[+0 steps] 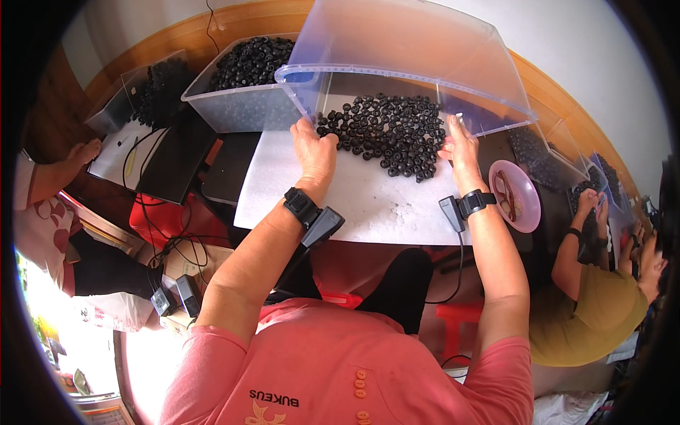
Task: Peeling and sorting small black spherical objects using a small blade.
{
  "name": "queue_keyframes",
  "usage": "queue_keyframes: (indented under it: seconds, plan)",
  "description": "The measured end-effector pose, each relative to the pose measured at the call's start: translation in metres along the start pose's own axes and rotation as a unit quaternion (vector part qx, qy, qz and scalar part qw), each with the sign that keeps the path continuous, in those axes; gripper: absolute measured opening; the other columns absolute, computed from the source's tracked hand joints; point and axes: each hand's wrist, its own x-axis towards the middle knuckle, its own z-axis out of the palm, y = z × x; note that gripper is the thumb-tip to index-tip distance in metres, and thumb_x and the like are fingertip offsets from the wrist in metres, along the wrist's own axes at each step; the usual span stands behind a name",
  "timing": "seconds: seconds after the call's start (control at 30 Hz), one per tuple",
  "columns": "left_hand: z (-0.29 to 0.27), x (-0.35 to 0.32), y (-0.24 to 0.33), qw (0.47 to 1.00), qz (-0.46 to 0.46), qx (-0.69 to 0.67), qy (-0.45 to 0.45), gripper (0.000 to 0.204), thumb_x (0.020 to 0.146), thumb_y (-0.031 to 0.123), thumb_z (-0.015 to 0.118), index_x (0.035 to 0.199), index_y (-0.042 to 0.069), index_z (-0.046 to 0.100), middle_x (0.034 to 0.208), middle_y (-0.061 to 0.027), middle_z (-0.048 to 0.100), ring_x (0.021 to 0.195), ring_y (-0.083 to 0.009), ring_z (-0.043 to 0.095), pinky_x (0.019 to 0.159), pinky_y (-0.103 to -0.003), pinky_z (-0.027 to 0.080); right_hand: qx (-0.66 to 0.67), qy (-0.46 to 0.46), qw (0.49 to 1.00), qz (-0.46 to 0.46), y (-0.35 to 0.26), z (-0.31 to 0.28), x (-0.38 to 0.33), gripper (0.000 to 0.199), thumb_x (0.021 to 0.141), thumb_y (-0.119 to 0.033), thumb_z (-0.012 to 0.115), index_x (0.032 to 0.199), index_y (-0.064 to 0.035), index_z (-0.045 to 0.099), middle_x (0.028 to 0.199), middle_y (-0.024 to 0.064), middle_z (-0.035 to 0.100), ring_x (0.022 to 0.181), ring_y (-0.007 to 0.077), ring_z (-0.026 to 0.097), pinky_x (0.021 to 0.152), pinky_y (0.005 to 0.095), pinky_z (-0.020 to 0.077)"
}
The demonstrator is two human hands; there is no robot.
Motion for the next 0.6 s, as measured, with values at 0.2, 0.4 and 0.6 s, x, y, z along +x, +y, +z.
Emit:
queue_keyframes:
  seconds: [0.2, 0.4, 0.6]
  plan:
    - [0.000, -0.003, 0.005, 1.000, 0.007, -0.004, -0.005, 0.048, 0.067, 0.003, 0.064, 0.113, -0.006, 0.053, 0.110, -0.0215, 0.048, 0.105, -0.0399, 0.048, 0.093, -0.043, 0.041, 0.029, -0.011, 1.000, 0.005, 0.000, 0.000, -0.003, 0.070, 0.088, -0.062, 0.061, 0.136, -0.0119, 0.057, 0.110, 0.0083, 0.061, 0.081, 0.0154, 0.062, 0.072, 0.0307, 0.0514]
    - [0.002, -0.002, 0.000, 0.999, 0.035, -0.015, -0.019, 0.048, 0.072, 0.012, 0.067, 0.115, -0.004, 0.054, 0.115, -0.0221, 0.049, 0.109, -0.0398, 0.048, 0.097, -0.044, 0.039, 0.039, 0.014, 0.999, 0.016, 0.006, -0.005, 0.001, 0.070, 0.087, -0.065, 0.059, 0.136, -0.0146, 0.057, 0.119, 0.0181, 0.055, 0.080, 0.0159, 0.058, 0.075, 0.0312, 0.0525]
    - [0.003, 0.000, 0.001, 0.994, 0.035, -0.101, -0.003, 0.038, 0.091, 0.030, 0.059, 0.112, -0.002, 0.057, 0.113, -0.0208, 0.050, 0.106, -0.0360, 0.048, 0.096, -0.044, 0.038, 0.037, 0.013, 0.999, -0.014, 0.003, -0.003, -0.003, 0.073, 0.087, -0.066, 0.059, 0.137, -0.0127, 0.056, 0.118, 0.0189, 0.055, 0.085, 0.0170, 0.058, 0.076, 0.0301, 0.0535]
